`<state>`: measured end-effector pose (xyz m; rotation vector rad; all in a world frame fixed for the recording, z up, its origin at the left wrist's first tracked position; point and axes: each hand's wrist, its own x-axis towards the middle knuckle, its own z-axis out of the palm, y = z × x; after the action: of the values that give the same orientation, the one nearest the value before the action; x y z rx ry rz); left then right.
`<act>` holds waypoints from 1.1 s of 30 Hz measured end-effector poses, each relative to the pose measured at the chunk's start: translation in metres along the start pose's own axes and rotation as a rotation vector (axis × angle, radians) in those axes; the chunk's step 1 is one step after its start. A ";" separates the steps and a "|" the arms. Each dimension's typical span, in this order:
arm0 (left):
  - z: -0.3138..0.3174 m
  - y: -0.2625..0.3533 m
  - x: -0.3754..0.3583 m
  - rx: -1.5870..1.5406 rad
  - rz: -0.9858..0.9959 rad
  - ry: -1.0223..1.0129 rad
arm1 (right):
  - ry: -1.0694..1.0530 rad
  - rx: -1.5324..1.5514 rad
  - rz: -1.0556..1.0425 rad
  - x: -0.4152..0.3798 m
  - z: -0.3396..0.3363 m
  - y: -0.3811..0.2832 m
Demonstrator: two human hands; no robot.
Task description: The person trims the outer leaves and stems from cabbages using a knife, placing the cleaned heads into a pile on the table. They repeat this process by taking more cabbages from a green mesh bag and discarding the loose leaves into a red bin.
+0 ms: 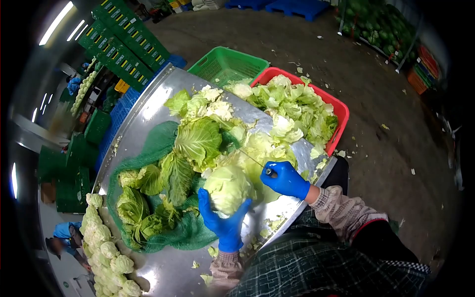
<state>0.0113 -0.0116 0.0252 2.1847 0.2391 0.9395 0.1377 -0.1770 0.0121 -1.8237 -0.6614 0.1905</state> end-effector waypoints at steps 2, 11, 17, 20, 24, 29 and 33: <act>-0.002 0.003 0.002 0.086 0.064 -0.010 | 0.042 0.084 -0.062 0.001 0.001 -0.011; -0.005 0.004 0.004 -0.024 0.029 0.028 | 0.043 -0.044 -0.013 0.003 -0.001 0.019; -0.007 -0.001 0.007 0.099 0.093 0.020 | 0.112 -0.014 -0.092 0.005 0.004 -0.010; -0.006 0.006 0.008 0.153 0.149 -0.014 | 0.038 -0.093 -0.062 0.013 0.012 -0.014; -0.010 0.002 0.007 0.215 0.203 -0.027 | -0.015 -0.005 -0.064 0.015 0.015 -0.008; -0.008 0.003 0.005 0.013 0.039 0.015 | 0.035 -0.031 -0.028 0.008 0.002 0.019; -0.001 0.019 0.015 -0.293 -0.260 0.126 | 0.107 -0.260 0.086 -0.006 0.003 0.035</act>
<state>0.0193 -0.0186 0.0468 1.7806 0.4079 0.9033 0.1438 -0.1854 -0.0220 -2.0980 -0.5532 0.0651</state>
